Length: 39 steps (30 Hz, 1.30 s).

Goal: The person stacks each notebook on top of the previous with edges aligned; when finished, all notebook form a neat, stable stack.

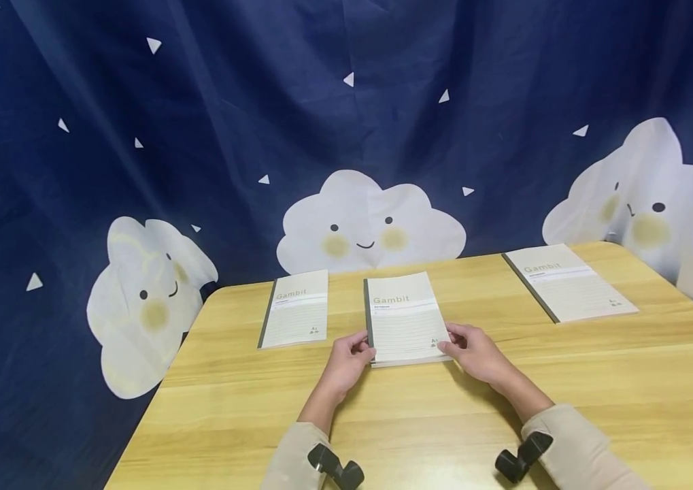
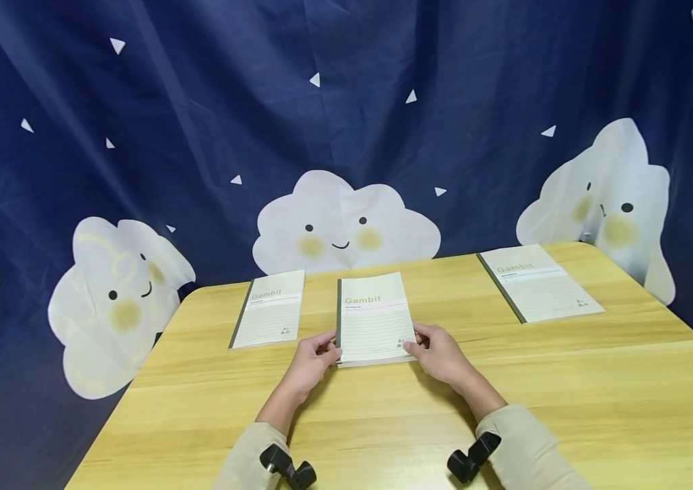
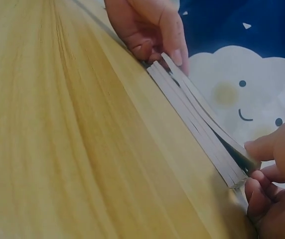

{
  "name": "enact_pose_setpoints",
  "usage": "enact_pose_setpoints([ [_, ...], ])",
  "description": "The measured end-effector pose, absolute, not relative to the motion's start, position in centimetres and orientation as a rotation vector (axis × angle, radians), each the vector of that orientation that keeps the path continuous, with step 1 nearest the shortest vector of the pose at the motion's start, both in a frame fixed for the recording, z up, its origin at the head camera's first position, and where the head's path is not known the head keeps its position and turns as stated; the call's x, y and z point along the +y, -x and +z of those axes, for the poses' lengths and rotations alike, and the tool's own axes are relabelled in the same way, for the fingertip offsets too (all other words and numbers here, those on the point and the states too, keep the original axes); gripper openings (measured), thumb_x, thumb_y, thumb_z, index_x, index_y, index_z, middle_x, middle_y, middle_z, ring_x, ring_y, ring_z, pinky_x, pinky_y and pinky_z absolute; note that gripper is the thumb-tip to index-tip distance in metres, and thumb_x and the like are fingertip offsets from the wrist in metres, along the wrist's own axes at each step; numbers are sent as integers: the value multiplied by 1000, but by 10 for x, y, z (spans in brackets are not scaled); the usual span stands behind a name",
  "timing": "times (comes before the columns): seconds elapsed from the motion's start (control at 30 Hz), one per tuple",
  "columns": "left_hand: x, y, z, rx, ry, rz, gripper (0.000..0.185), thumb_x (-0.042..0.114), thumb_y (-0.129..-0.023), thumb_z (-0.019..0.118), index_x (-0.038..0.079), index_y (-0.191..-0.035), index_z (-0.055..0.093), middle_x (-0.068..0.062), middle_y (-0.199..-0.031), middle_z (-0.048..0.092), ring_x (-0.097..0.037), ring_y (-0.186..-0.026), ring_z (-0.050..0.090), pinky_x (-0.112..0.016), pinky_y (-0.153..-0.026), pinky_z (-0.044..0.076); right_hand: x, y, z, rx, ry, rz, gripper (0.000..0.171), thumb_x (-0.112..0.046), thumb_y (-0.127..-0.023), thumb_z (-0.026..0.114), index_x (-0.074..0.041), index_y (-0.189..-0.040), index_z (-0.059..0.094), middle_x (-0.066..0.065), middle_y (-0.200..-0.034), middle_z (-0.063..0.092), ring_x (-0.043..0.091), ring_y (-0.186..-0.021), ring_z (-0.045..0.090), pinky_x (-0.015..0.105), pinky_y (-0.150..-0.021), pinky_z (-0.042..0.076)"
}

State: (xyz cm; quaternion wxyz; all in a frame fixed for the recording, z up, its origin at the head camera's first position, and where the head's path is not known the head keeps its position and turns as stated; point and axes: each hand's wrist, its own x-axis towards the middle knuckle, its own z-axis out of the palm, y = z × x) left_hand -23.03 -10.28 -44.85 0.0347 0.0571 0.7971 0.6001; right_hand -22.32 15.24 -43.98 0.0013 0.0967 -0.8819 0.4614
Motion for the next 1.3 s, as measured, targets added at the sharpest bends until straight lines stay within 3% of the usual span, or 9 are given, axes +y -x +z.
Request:
enact_pose_setpoints([
  [0.37,-103,231,-449,2492,-201,1773,40,1,-85,61,-2,-125,58,-2,-83,50,-13,-78,45,-16,-61,42,152,222,-440,-2797,-362,1226,37,-15,-90,61,2,-122,60,3,-76,47,17,-74,42,26,-62,34],
  [0.8,-100,228,-447,2547,-175,1698,44,3,-87,60,-5,-130,52,-2,-82,51,-12,-75,45,-18,-60,43,151,220,-439,-2810,-359,1181,37,-15,-90,62,5,-121,59,3,-75,46,17,-73,41,28,-62,34],
  [1.07,-99,228,-447,2551,-162,1707,42,3,-88,58,-4,-129,53,-2,-81,50,-12,-73,45,-16,-57,41,151,221,-442,-2791,-385,1146,25,-15,-90,62,-1,-110,64,2,-72,44,16,-71,40,26,-59,31],
  [1.3,-99,228,-446,2567,-161,1687,43,4,-89,57,-6,-131,50,-2,-82,50,-11,-72,44,-16,-55,40,151,221,-442,-2804,-369,1129,36,-15,-89,63,5,-118,60,4,-76,47,18,-74,43,28,-62,34],
])
